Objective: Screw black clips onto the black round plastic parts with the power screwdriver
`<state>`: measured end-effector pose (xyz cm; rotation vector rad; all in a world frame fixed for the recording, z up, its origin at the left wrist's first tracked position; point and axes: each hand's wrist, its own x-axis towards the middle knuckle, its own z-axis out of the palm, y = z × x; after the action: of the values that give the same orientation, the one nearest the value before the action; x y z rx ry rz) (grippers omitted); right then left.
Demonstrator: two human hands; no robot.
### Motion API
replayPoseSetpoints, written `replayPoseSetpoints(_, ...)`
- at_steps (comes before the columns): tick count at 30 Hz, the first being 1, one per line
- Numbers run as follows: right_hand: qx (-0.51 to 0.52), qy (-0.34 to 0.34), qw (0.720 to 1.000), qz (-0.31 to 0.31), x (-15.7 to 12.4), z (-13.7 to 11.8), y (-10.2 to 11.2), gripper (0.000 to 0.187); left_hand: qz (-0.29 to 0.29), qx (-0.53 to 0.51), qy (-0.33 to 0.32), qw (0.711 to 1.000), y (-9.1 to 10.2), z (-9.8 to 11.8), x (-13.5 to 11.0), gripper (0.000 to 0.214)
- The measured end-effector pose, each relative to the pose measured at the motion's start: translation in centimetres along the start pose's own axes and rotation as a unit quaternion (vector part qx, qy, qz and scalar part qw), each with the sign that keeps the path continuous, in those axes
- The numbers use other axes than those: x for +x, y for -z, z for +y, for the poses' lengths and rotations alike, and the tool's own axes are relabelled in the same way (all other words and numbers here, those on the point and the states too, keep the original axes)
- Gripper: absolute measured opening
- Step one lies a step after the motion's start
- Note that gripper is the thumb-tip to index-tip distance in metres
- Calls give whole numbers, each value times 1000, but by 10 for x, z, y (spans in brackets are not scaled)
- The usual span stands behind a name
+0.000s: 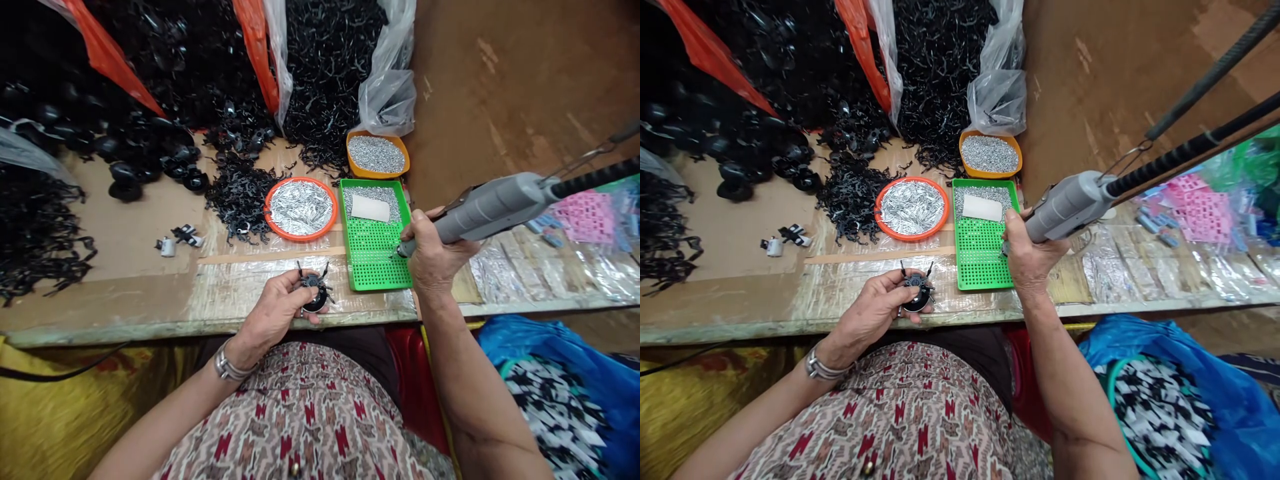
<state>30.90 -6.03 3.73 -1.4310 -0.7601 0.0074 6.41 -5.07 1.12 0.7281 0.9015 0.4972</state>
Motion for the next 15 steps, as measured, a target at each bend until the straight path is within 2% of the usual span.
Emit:
replayPoseSetpoints(8,14,5,1000,-7,3,3,2,12,1,0,-6,1000,0,-1,1,39)
replayPoseSetpoints(15,35,16,999,-14,7,-17,-4,11,-2,-14,-9,1000,0,-2,2,39)
